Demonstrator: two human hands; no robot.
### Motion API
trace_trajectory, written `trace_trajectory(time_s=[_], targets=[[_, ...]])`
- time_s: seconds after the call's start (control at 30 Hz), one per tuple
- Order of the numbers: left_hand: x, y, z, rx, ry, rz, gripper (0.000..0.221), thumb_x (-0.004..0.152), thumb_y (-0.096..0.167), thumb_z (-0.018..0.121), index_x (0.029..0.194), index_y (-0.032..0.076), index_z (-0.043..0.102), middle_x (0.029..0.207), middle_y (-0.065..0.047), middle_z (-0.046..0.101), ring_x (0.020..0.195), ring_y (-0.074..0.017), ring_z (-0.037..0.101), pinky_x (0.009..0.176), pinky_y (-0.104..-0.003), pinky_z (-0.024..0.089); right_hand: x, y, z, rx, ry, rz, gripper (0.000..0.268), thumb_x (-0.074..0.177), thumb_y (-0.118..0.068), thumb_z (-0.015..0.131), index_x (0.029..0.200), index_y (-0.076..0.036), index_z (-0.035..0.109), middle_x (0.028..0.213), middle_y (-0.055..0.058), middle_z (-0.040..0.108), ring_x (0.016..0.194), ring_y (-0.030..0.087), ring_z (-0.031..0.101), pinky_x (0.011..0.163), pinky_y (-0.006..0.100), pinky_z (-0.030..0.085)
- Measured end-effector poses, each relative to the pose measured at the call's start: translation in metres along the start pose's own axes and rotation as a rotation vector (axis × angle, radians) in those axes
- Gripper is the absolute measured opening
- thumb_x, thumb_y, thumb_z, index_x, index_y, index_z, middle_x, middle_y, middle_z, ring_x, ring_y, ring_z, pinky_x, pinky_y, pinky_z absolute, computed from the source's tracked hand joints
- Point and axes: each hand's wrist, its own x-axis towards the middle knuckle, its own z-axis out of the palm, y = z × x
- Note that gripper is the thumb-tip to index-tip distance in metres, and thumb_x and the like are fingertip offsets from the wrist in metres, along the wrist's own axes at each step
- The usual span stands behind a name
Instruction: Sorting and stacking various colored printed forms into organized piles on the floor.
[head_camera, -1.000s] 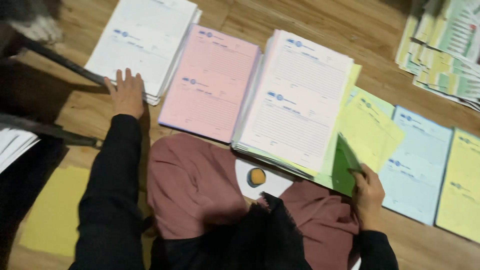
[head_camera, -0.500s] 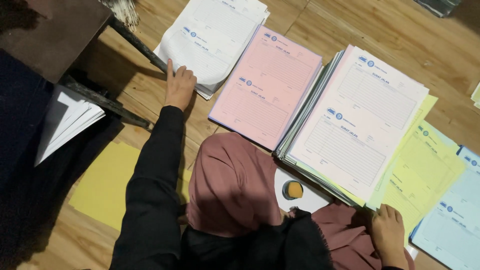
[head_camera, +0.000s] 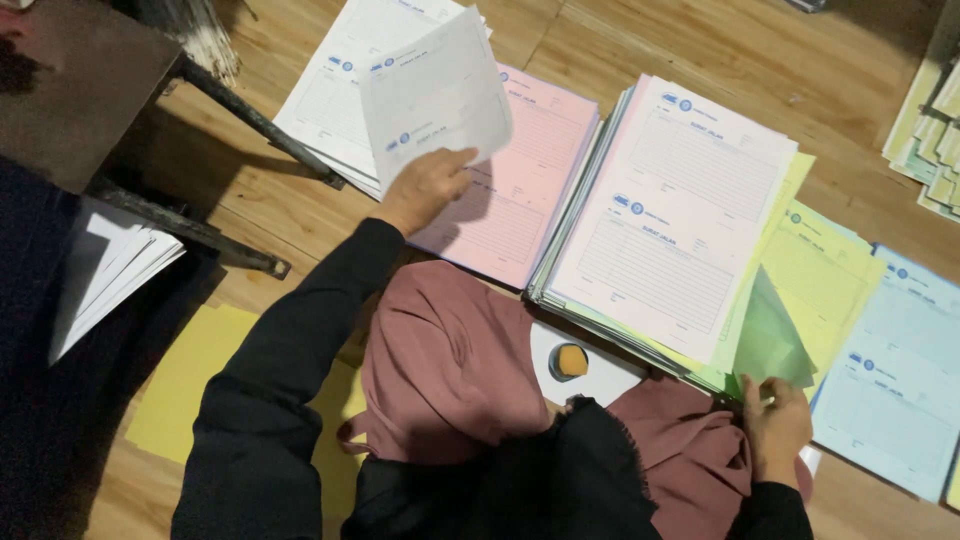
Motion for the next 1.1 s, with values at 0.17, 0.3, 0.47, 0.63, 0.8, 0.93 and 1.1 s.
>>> trace_trajectory(time_s=[0.17, 0.3, 0.47, 0.63, 0.8, 0.93, 1.1], targets=[[-0.015, 0.059, 0.064, 0.051, -0.381, 0.040, 0.013, 0.075, 0.008, 0.051, 0.080, 0.006, 0.063, 0.098, -0.008, 0.059, 0.076, -0.0257, 0.053, 0.073, -0.034, 0.043, 0.003, -0.004, -0.012, 0.415, 0.150, 0.060, 0.021, 0.091, -0.011, 0.058, 0.084, 0.010, 0.059, 0.076, 0.017, 0.056, 0.066, 0.027, 0.047, 0.062, 0.033, 0.040], [-0.034, 0.092, 0.095, 0.248, -0.658, 0.168, 0.016, 0.072, 0.011, 0.054, 0.083, 0.009, 0.064, 0.088, -0.014, 0.055, 0.074, -0.0296, 0.050, 0.083, -0.050, 0.037, 0.014, 0.001, -0.029, 0.913, 0.240, 0.394, 0.027, 0.095, -0.014, 0.060, 0.076, 0.004, 0.054, 0.068, 0.005, 0.050, 0.062, 0.011, 0.041, 0.063, 0.020, 0.038], [-0.030, 0.094, 0.091, 0.414, -0.659, 0.318, 0.014, 0.077, 0.014, 0.051, 0.074, 0.009, 0.064, 0.074, -0.012, 0.059, 0.065, -0.0246, 0.049, 0.089, -0.048, 0.036, 0.071, 0.013, -0.056, 0.833, 0.495, 0.308, 0.014, 0.086, -0.004, 0.063, 0.094, 0.005, 0.055, 0.076, 0.006, 0.049, 0.067, 0.012, 0.041, 0.062, 0.022, 0.040], [-0.036, 0.084, 0.078, 0.185, -0.800, 0.158, 0.013, 0.074, 0.010, 0.054, 0.076, 0.013, 0.066, 0.079, -0.009, 0.063, 0.078, -0.0280, 0.056, 0.098, -0.049, 0.030, 0.111, -0.072, -0.137, 0.626, 0.640, -0.052, 0.077, 0.090, 0.016, 0.051, 0.148, -0.013, 0.010, 0.089, 0.014, 0.068, 0.067, 0.016, 0.056, 0.058, 0.025, 0.042], [-0.007, 0.095, 0.037, 0.033, -0.879, -0.341, 0.019, 0.073, 0.018, 0.069, 0.089, 0.007, 0.067, 0.086, -0.009, 0.067, 0.090, -0.0262, 0.063, 0.100, -0.044, 0.031, 0.105, -0.201, -0.178, 0.225, 0.879, -0.686, 0.021, 0.092, -0.006, 0.048, 0.096, -0.011, 0.068, 0.093, 0.004, 0.068, 0.082, 0.019, 0.066, 0.071, 0.028, 0.052], [-0.036, 0.061, 0.071, 0.024, -0.795, -0.417, 0.012, 0.070, 0.028, 0.070, 0.072, 0.016, 0.065, 0.068, -0.003, 0.064, 0.072, -0.0268, 0.064, 0.078, -0.039, 0.044, 0.089, -0.232, -0.096, 0.282, 0.838, -0.836, 0.018, 0.090, -0.011, 0.052, 0.096, -0.015, 0.069, 0.096, 0.005, 0.066, 0.085, 0.020, 0.064, 0.076, 0.029, 0.052], [-0.036, 0.040, 0.053, -0.303, -0.735, -0.846, 0.017, 0.072, 0.024, 0.071, 0.084, 0.013, 0.069, 0.088, -0.010, 0.067, 0.089, -0.0338, 0.062, 0.078, -0.043, 0.047, 0.043, -0.242, -0.048, 0.207, 0.655, -0.867, 0.018, 0.091, -0.015, 0.049, 0.102, -0.017, 0.063, 0.100, 0.003, 0.063, 0.089, 0.018, 0.061, 0.078, 0.029, 0.051]])
